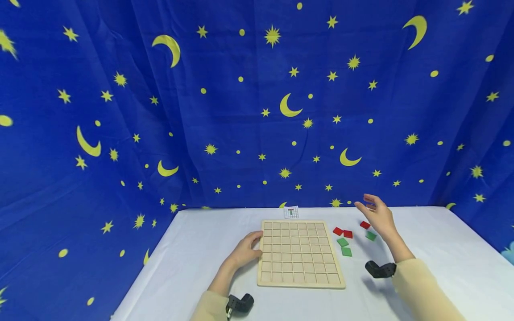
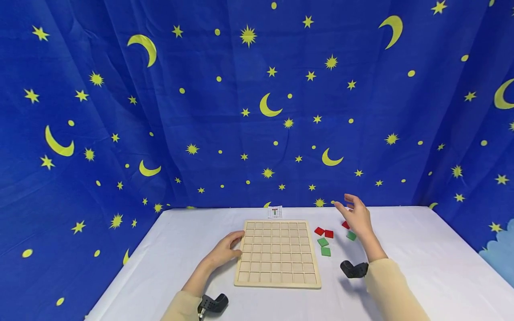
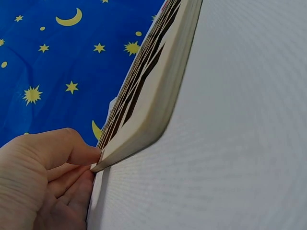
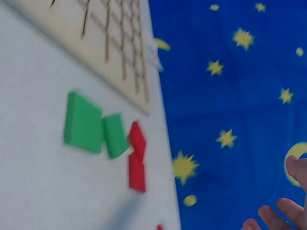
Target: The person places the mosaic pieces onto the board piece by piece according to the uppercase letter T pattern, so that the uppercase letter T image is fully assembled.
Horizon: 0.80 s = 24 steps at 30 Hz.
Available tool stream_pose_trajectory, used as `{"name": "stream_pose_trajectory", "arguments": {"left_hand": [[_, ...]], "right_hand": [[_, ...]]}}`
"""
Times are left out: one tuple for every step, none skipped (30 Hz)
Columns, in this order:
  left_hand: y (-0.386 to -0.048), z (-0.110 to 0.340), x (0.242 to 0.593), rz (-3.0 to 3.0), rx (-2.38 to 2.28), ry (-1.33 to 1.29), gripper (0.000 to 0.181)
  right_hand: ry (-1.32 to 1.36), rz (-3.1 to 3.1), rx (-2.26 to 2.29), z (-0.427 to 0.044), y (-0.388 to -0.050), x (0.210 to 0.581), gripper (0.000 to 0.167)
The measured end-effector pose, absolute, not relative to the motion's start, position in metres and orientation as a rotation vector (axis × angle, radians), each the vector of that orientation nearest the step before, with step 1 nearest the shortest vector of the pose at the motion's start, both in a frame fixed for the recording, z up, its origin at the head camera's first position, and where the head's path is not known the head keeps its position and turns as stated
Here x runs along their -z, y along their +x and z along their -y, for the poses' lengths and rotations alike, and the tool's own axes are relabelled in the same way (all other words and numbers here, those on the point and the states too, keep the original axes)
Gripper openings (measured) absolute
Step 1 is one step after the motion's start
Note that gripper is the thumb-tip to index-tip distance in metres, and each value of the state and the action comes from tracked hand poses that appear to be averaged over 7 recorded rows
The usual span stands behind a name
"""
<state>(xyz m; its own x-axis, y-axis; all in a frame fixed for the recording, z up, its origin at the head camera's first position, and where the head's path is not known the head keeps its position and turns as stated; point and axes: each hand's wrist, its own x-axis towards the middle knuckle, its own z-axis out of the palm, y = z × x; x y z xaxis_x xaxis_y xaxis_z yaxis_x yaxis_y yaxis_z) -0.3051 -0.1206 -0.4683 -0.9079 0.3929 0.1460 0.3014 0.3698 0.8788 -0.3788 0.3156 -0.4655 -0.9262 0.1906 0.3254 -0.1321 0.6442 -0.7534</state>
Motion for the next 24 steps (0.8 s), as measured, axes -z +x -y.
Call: {"name": "stream_pose_trajectory", "arguments": {"left_hand": [[-0.305, 0.121, 0.468, -2.529, -1.589, 0.642, 0.066], [-0.305, 0.121, 0.468, -2.539, -1.576, 0.642, 0.066], [-0.308, 0.122, 0.472, -2.543, -1.569, 0.635, 0.067], [-0.308, 0.122, 0.472, -2.544, -1.563, 0.629, 0.067], [-0.311, 0.123, 0.477, -2.548, -1.558, 0.624, 0.068], [-0.314, 0.124, 0.481, -2.549, -1.554, 0.615, 0.069], [-0.315, 0.124, 0.482, -2.551, -1.548, 0.615, 0.069], [-0.315, 0.124, 0.482, -2.550, -1.548, 0.620, 0.069], [-0.315, 0.125, 0.483, -2.547, -1.551, 0.622, 0.070], [-0.316, 0.125, 0.483, -2.548, -1.550, 0.623, 0.070], [-0.316, 0.125, 0.483, -2.553, -1.546, 0.624, 0.070], [-0.316, 0.125, 0.483, -2.556, -1.545, 0.628, 0.070], [-0.316, 0.125, 0.483, -2.558, -1.543, 0.633, 0.070], [-0.317, 0.125, 0.484, -2.559, -1.544, 0.641, 0.070], [-0.317, 0.125, 0.484, -2.555, -1.544, 0.637, 0.069], [-0.317, 0.125, 0.484, -2.551, -1.545, 0.639, 0.069], [-0.318, 0.125, 0.485, -2.546, -1.545, 0.639, 0.069], [-0.318, 0.125, 0.485, -2.542, -1.547, 0.643, 0.069], [-0.319, 0.124, 0.486, -2.542, -1.543, 0.644, 0.069], [-0.319, 0.124, 0.486, -2.544, -1.540, 0.643, 0.068], [-0.319, 0.124, 0.486, -2.549, -1.532, 0.637, 0.068], [-0.319, 0.124, 0.486, -2.556, -1.527, 0.636, 0.068], [-0.319, 0.124, 0.486, -2.564, -1.522, 0.636, 0.068], [-0.318, 0.124, 0.485, -2.571, -1.518, 0.635, 0.068]], "right_hand": [[-0.047, 2.479, -1.161, -0.320, -0.383, 0.474, 0.084], [-0.042, 2.479, -1.150, -0.327, -0.390, 0.484, 0.084], [-0.064, 2.483, -1.136, -0.331, -0.396, 0.492, 0.086], [-0.078, 2.501, -1.164, -0.332, -0.395, 0.493, 0.084], [-0.084, 2.514, -1.185, -0.326, -0.385, 0.484, 0.080], [-0.089, 2.528, -1.203, -0.320, -0.374, 0.475, 0.077], [-0.090, 2.539, -1.223, -0.314, -0.365, 0.467, 0.074], [-0.100, 2.548, -1.235, -0.309, -0.356, 0.460, 0.073], [-0.116, 2.554, -1.237, -0.303, -0.349, 0.455, 0.071], [-0.114, 2.559, -1.246, -0.301, -0.345, 0.454, 0.068], [-0.134, 2.566, -1.234, -0.300, -0.344, 0.456, 0.065], [-0.154, 2.577, -1.220, -0.300, -0.344, 0.458, 0.065], [-0.181, 2.587, -1.212, -0.300, -0.343, 0.462, 0.063], [-0.213, 2.596, -1.204, -0.301, -0.344, 0.465, 0.063], [-0.243, 2.601, -1.203, -0.302, -0.344, 0.469, 0.062], [-0.271, 2.604, -1.193, -0.303, -0.345, 0.473, 0.061], [-0.293, 2.603, -1.184, -0.304, -0.345, 0.476, 0.061], [-0.300, 2.598, -1.164, -0.306, -0.346, 0.479, 0.060], [-0.304, 2.593, -1.147, -0.306, -0.346, 0.482, 0.058], [-0.295, 2.589, -1.122, -0.307, -0.346, 0.484, 0.057], [-0.283, 2.588, -1.093, -0.308, -0.347, 0.486, 0.055], [-0.266, 2.588, -1.066, -0.308, -0.347, 0.488, 0.053], [-0.250, 2.588, -1.044, -0.308, -0.347, 0.489, 0.052], [-0.234, 2.591, -1.019, -0.308, -0.348, 0.490, 0.050]]}}
